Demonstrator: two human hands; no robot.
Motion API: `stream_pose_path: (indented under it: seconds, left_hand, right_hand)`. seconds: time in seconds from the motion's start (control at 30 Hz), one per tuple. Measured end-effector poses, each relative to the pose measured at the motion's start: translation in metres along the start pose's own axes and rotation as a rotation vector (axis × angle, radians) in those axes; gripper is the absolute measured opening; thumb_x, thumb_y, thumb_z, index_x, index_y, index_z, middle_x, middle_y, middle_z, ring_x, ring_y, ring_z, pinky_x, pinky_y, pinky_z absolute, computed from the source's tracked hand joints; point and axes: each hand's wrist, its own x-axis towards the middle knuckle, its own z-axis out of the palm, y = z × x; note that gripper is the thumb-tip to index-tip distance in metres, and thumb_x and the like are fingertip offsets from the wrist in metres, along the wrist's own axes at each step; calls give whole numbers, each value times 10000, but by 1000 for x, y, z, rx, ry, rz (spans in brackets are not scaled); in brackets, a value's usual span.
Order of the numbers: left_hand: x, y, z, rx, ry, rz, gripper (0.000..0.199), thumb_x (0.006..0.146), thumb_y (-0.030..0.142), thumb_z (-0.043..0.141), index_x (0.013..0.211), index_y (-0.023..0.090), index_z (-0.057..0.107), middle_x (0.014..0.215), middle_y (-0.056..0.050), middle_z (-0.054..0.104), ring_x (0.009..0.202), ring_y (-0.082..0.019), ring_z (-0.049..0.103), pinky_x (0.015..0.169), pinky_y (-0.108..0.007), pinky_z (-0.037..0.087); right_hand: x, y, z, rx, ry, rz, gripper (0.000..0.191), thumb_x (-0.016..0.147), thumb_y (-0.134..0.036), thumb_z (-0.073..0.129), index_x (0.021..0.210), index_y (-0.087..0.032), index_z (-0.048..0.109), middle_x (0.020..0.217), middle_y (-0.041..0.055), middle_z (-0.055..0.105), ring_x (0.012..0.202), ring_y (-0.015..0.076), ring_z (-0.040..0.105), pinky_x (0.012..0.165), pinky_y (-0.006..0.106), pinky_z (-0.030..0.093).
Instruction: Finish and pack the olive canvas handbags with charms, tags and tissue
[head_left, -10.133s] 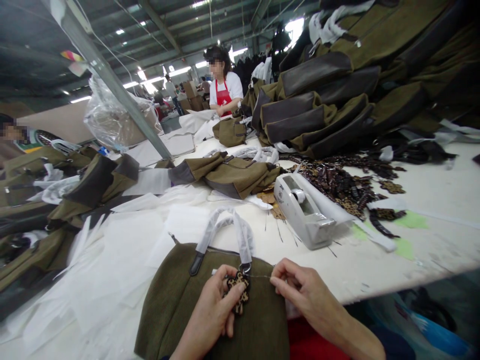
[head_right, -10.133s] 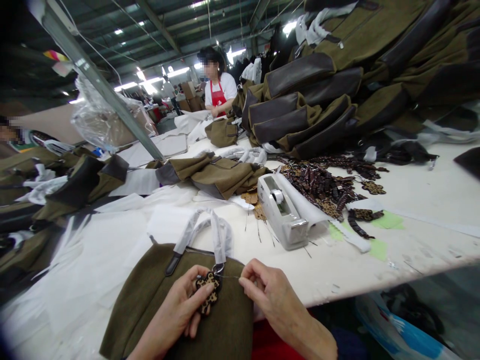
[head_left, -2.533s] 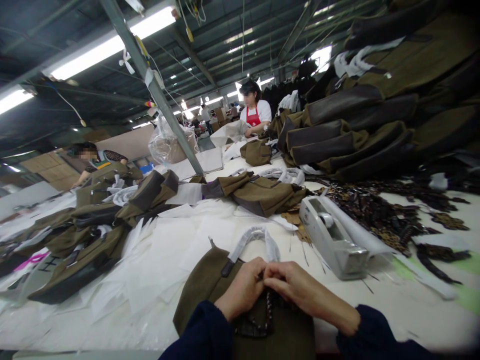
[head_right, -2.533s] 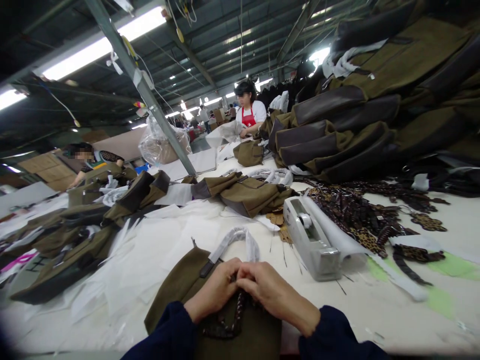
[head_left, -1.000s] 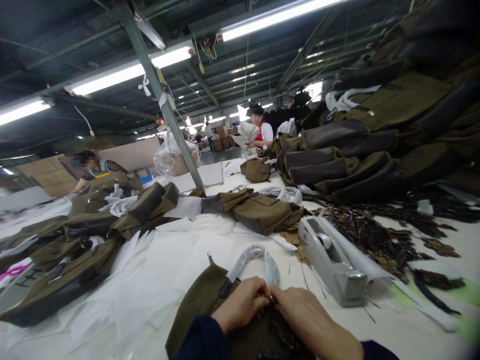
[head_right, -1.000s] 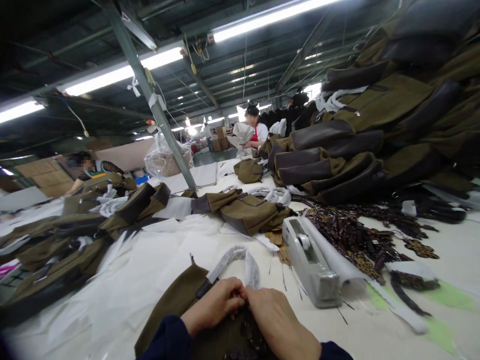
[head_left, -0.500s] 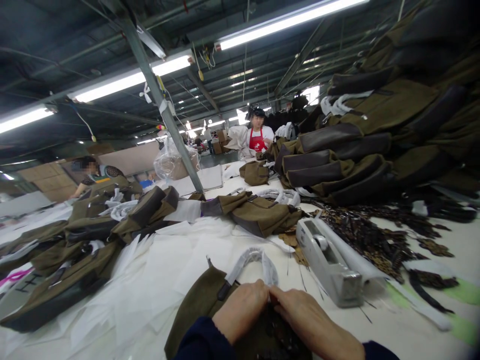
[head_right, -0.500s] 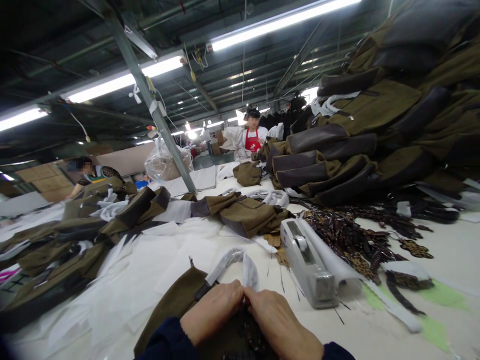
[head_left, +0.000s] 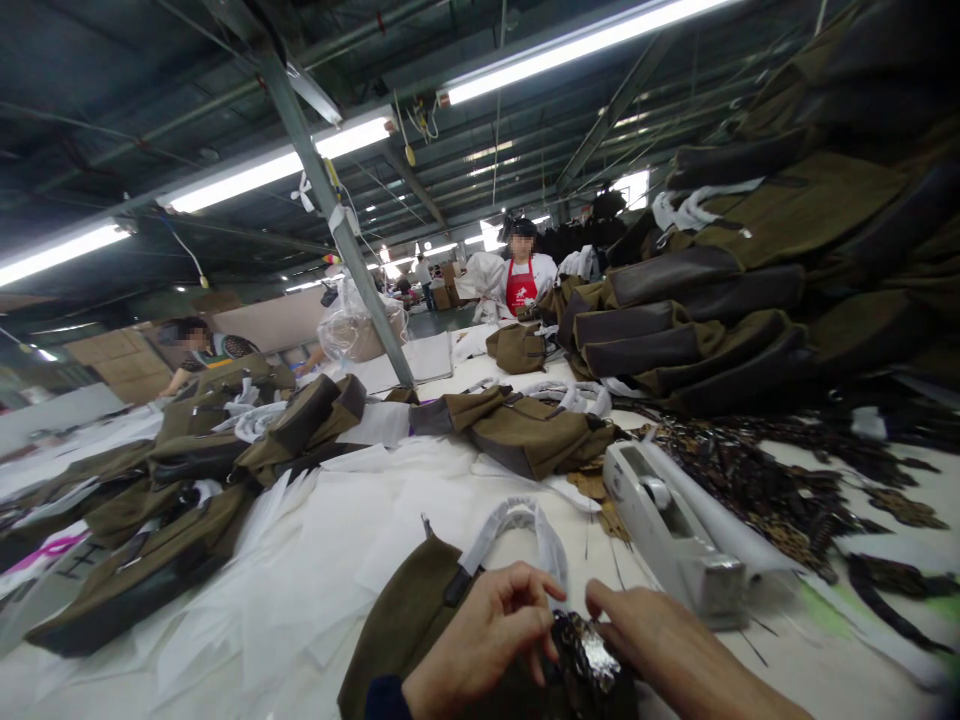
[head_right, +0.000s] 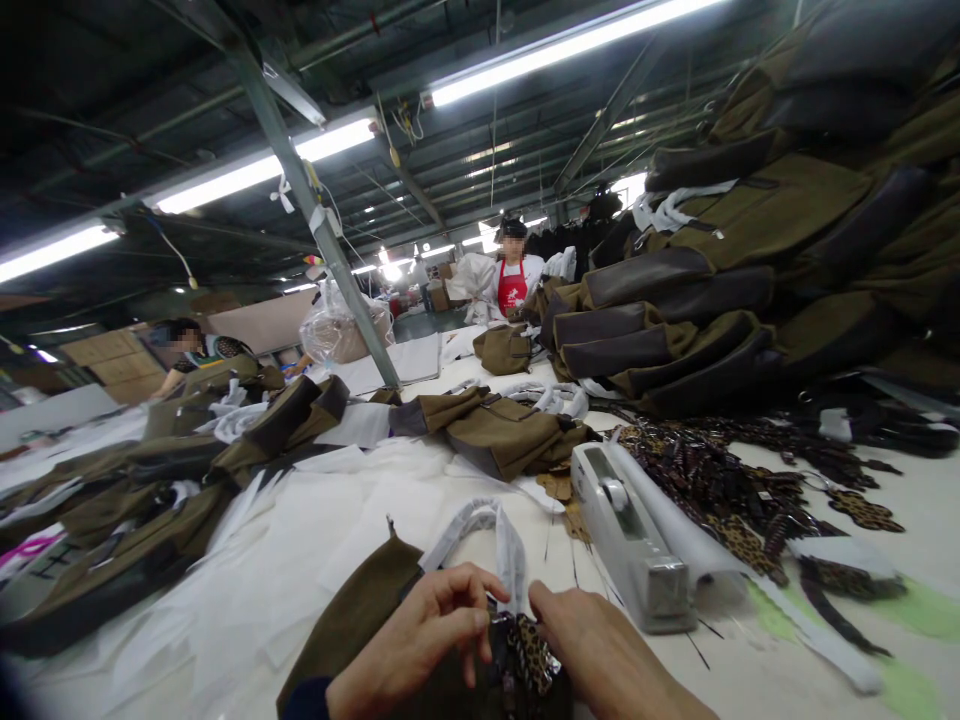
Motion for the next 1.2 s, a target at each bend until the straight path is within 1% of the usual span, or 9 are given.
stream_pose_path:
  seconds: [0.1, 0.17, 0.27, 0.4, 0.5, 0.7, 0.9, 1.07, 1.2]
  left_hand:
    - [-1, -7, 16, -187, 52, 1, 211, 839, 320, 610, 830, 110, 620, 677, -50, 640, 491, -94, 539, 494, -212, 441]
    - [-1, -11, 23, -239, 99, 4, 291, 814, 385, 661, 780, 101, 611, 636, -55, 640, 495, -99, 557, 509, -214, 458]
    - [-1, -15, 26, -276, 138, 2, 344, 739, 397, 768, 817, 100, 613, 632, -42, 648, 544, -110, 599, 583, -233, 505]
    - [-3, -21, 25, -253, 182, 25, 298, 797, 361, 739, 872, 107, 604, 701, -46, 669, 609, -115, 632, 622, -228, 517]
    - [-2, -27, 24, -231, 225, 54, 237, 864, 339, 669, 895, 126, 571, 765, -48, 677, 609, -116, 642, 587, -221, 513]
    - [-1, -34, 25, -202, 226, 28, 254, 859, 324, 680, 973, 109, 609, 793, -74, 704, 643, -133, 665, 609, -227, 520]
    - [0, -33, 26, -180, 265, -26, 244, 817, 325, 716, 846, 93, 649, 675, -49, 685, 584, -113, 632, 590, -214, 509]
    - [0, -34, 27, -181, 289, -30, 258, 813, 350, 714, 842, 104, 641, 602, -11, 638, 522, -98, 591, 549, -205, 483]
    - [-1, -35, 26, -165, 287, -14, 242, 820, 340, 705, 827, 109, 633, 631, -2, 623, 506, -83, 567, 532, -198, 468]
  right_hand:
    - [-9, 6, -10, -12, 0, 70, 135, 778, -92, 573, 730, -209, 621, 648, 45, 675, 621, 223, 656, 499, 250, 283]
    - [-17, 5, -16, 93, 70, 5, 127, 821, -154, 577, 709, -204, 609, 703, 47, 677, 663, 217, 643, 556, 264, 353]
    - [-24, -4, -15, 494, 228, -129, 205, 898, -305, 548, 728, -196, 582, 783, 39, 652, 690, 174, 604, 611, 265, 411]
    - [-21, -16, 3, 1215, 140, -61, 322, 890, -481, 578, 780, -179, 571, 725, 20, 634, 524, 111, 528, 479, 222, 385]
    - [-17, -21, 15, 1489, 147, -22, 339, 856, -476, 661, 772, -158, 580, 759, 19, 656, 542, 87, 539, 535, 212, 426]
    - [-18, -23, 18, 1553, 129, -2, 283, 828, -416, 734, 866, -156, 628, 785, 16, 683, 722, 124, 638, 673, 219, 496]
    - [-16, -24, 22, 1546, 121, 27, 324, 810, -456, 738, 869, -164, 611, 679, -1, 687, 607, 116, 634, 594, 212, 499]
    - [-14, -25, 23, 1492, 111, 49, 355, 794, -486, 739, 888, -154, 655, 670, -7, 671, 580, 107, 607, 564, 207, 503]
    - [-15, -25, 22, 1435, 112, 55, 383, 779, -514, 739, 866, -148, 663, 642, -14, 650, 522, 89, 557, 515, 197, 475]
